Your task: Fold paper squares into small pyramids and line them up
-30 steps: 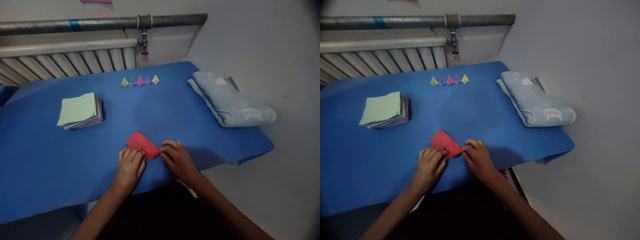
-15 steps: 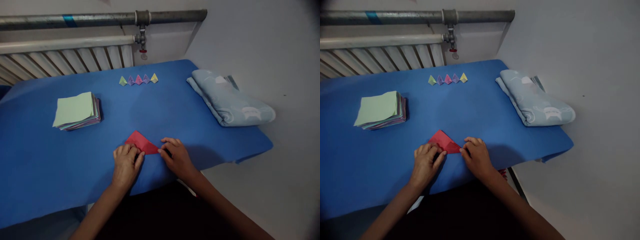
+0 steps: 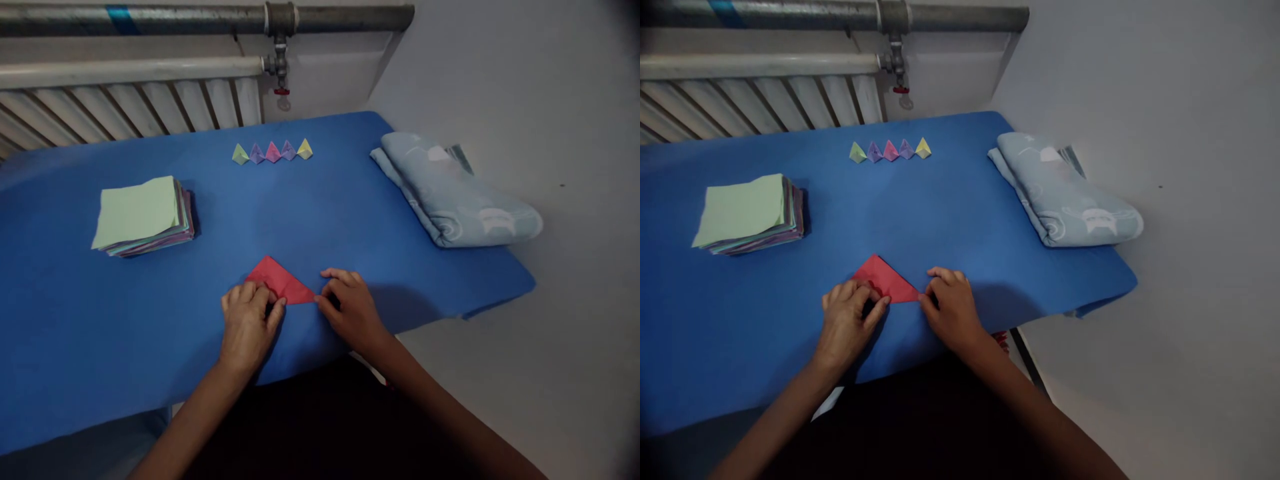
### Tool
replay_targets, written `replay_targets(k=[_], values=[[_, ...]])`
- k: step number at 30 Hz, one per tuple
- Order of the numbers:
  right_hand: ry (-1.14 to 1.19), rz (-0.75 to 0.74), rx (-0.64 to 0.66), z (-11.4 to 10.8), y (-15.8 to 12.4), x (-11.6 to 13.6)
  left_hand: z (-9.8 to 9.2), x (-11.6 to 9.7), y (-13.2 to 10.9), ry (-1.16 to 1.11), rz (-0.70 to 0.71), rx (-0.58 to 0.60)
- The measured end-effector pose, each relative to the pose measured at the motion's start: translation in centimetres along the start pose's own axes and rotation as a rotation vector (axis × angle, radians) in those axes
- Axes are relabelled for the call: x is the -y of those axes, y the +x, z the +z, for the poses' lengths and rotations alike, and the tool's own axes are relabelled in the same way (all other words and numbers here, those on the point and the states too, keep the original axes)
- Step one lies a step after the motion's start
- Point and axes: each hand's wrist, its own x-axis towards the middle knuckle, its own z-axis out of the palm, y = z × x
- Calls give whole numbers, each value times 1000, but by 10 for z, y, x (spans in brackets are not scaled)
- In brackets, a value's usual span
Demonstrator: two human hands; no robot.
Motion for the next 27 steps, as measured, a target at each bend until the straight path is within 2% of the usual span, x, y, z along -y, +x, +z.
replay_targets(k=[7,9,12,15,18,22,27], values=[[9,79,17,-6,0,1,1,2,-2,-10,-29,-17],[-4,86,25,-7,0,1,2,1,-3,19,35,-47],[-63,59,53,-9,2,2,4,-4,-5,56,219,-36],[-141,2,145,-11,3,7,4,-12,-7,81,313,-11],[-204,-29,237,-13,3,17,3,-20,-8,122,268,-13],[-229,40,296,-14,6,27,4,-22,-7,112,223,-17],[-2,153,352,-20,11,25,7,-17,-6,66,221,-43]])
